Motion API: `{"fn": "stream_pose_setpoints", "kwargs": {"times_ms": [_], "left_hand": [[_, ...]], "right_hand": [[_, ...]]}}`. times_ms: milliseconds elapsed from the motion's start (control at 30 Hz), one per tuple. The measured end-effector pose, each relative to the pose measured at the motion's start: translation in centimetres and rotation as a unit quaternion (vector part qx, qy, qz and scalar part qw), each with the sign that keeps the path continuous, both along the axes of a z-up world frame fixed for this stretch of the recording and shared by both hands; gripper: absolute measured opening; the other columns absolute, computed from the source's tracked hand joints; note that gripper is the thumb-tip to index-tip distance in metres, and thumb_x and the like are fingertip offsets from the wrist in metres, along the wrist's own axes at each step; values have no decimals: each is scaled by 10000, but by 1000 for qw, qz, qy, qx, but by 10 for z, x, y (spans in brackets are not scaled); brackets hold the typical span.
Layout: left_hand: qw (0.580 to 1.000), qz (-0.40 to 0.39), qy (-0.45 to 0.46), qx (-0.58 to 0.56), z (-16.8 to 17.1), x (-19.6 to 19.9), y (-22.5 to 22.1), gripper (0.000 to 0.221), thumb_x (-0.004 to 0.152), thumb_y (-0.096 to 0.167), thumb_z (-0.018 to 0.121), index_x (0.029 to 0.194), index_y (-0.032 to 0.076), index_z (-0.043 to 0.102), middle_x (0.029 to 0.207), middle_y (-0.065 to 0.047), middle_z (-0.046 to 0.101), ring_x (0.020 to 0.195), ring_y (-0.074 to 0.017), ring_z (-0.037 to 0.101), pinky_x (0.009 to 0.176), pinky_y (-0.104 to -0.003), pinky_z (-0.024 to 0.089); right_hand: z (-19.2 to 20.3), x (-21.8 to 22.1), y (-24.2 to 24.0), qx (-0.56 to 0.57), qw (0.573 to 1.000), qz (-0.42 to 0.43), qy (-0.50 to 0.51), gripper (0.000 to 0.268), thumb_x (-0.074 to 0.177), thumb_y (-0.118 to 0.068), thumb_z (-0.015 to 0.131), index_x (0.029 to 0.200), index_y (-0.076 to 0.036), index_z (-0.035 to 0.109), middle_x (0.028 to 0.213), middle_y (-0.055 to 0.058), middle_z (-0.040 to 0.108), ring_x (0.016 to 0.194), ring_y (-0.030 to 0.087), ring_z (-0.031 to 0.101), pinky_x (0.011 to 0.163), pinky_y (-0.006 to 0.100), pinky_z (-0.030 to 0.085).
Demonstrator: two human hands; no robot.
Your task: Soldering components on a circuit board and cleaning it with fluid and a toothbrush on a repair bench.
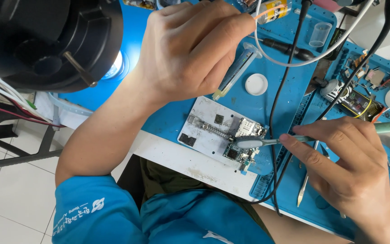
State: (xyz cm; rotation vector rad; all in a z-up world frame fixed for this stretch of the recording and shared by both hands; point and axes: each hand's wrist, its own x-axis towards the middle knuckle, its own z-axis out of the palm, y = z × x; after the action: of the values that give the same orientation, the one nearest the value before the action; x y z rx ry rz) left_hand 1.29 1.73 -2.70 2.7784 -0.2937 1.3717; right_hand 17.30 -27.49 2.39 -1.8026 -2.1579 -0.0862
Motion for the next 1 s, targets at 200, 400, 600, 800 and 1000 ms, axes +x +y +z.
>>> {"fn": "stream_pose_setpoints", "kwargs": {"times_ms": [200, 400, 600, 800, 1000], "left_hand": [[1000, 5, 7, 6, -6, 0, 3, 206, 1175, 64, 678, 1360, 59, 589, 1213, -145, 720, 968, -297, 786, 633, -440, 569], [1000, 15, 17, 22, -10, 2, 5, 256, 1184, 81, 716, 1388, 65, 563, 1240, -148, 726, 1014, -285, 811, 638, -427, 592], [999, 10, 10, 36, -25, 4, 7, 394, 1235, 133, 744, 1506, 126, 459, 1351, -109, 677, 1140, -290, 805, 701, -500, 633], [1000, -13, 0, -11, -13, 6, -1, 219, 1184, 107, 676, 1381, 80, 582, 1249, -130, 705, 1073, -314, 791, 698, -471, 666], [996, -47, -14, -69, -5, 6, -15, 145, 1141, 74, 596, 1267, 34, 657, 1137, -180, 750, 955, -352, 794, 642, -493, 563]], "right_hand": [[-1, 4, 3, -3, 1000, 10, 3, 226, 1047, -20, 563, 1155, -80, 753, 1066, 184, 709, 925, 366, 683, 787, 479, 477], [-3, 4, 5, -4, 1000, 17, 19, 230, 1039, -9, 554, 1178, -65, 729, 1092, 191, 703, 914, 368, 670, 804, 488, 484], [-8, 1, 6, 22, 1000, -14, 18, 257, 1046, 97, 584, 1083, -66, 778, 1028, 184, 707, 877, 354, 676, 785, 460, 447], [0, -1, 10, -28, 998, 7, 48, 270, 1038, -29, 475, 1122, -72, 728, 1091, 141, 687, 961, 330, 656, 830, 485, 477], [-4, 6, 15, -63, 995, 24, 76, 346, 1000, 60, 449, 1142, -123, 706, 1118, 118, 683, 894, 326, 627, 743, 455, 433]]}}
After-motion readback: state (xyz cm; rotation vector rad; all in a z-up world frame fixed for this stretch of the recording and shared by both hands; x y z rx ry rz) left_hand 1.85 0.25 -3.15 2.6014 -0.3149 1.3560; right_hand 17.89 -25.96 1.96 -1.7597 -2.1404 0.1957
